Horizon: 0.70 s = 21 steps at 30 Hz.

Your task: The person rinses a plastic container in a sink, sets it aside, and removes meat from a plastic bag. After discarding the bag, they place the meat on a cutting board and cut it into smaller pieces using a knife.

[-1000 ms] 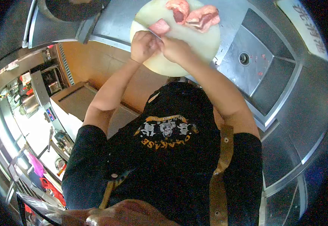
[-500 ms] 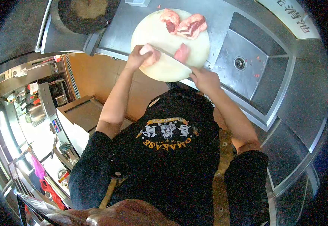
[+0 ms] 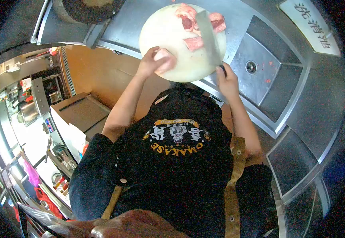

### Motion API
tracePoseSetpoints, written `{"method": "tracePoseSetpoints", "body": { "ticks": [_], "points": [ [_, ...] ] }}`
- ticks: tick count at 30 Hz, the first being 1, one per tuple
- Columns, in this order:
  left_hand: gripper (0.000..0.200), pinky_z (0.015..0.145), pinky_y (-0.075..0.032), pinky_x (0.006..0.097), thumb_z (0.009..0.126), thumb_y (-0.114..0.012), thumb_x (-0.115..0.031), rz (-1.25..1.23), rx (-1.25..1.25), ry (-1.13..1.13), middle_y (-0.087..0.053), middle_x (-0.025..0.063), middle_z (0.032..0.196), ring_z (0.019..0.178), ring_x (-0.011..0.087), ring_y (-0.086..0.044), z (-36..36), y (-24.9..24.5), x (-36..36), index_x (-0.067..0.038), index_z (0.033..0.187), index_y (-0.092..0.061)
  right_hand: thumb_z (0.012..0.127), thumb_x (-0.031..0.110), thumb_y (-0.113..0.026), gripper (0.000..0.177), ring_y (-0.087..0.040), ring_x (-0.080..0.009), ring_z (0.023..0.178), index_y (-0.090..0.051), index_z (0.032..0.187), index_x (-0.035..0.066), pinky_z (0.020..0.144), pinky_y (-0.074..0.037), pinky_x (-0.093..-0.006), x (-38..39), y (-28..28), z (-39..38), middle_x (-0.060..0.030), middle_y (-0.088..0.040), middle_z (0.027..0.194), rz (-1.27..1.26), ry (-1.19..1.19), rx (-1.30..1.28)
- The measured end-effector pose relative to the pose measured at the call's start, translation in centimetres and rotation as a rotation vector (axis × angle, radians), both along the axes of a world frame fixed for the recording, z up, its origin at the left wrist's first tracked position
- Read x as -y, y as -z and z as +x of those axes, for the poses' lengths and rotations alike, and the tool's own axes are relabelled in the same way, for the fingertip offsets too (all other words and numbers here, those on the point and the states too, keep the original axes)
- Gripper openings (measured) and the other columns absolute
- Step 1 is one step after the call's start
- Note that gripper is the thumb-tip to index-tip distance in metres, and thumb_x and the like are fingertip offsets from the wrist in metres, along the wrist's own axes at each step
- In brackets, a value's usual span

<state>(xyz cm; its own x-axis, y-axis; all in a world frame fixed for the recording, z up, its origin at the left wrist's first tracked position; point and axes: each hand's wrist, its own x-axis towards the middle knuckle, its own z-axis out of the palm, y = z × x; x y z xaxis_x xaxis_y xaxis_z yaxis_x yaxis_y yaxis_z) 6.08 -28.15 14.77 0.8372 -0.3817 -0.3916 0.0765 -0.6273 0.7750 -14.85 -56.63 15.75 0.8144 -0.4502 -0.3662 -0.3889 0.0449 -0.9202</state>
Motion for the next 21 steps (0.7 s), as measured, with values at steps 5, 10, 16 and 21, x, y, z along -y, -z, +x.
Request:
{"method": "tracePoseSetpoints", "body": {
  "ticks": [5,10,16,21],
  "points": [
    [0.096,0.105,-0.052,0.0432,0.067,-0.092,-0.048,0.235,-0.079,0.318,-0.065,0.0250,0.136,0.123,0.0381,-0.065,0.6,-3.2,1.0,-0.002,0.142,-0.053,0.110,0.020,-0.056,0.029,-0.049,-0.0072,0.055,-0.063,0.131,0.002,0.051,-0.041,-0.0252,-1.2,0.2,-1.6,0.0020,-0.053,0.071,-0.011,0.055,-0.029],
    [0.085,0.105,-0.051,0.0403,0.066,-0.096,-0.026,-0.090,-0.070,0.395,-0.064,0.0187,0.126,0.118,0.0335,-0.064,0.9,-1.6,-0.6,-0.003,0.138,-0.055,0.110,0.020,-0.056,0.030,-0.049,-0.0073,0.055,-0.061,0.133,0.002,0.051,-0.041,-0.0249,-4.2,-0.4,-1.3,0.0019,-0.054,0.072,-0.023,0.114,-0.106],
    [0.088,0.110,-0.049,0.0401,0.067,-0.097,-0.011,-0.335,0.194,0.532,-0.057,0.0155,0.138,0.125,0.0292,-0.059,0.6,0.7,-2.4,-0.005,0.142,-0.052,0.109,0.021,-0.058,0.032,-0.052,-0.0075,0.059,-0.062,0.135,0.002,0.053,-0.043,-0.0255,-8.5,-2.6,-0.5,0.0020,-0.055,0.073,-0.065,0.153,-0.122],
    [0.096,0.112,-0.048,0.0373,0.068,-0.096,-0.001,-0.724,-0.242,0.259,-0.056,0.0090,0.137,0.130,0.0213,-0.055,3.2,0.6,-3.3,-0.006,0.148,-0.043,0.109,0.020,-0.058,0.033,-0.052,-0.0076,0.058,-0.061,0.137,0.003,0.052,-0.044,-0.0252,-12.2,-2.8,-0.7,0.0019,-0.057,0.074,-0.121,0.154,-0.130]
  ]
}}
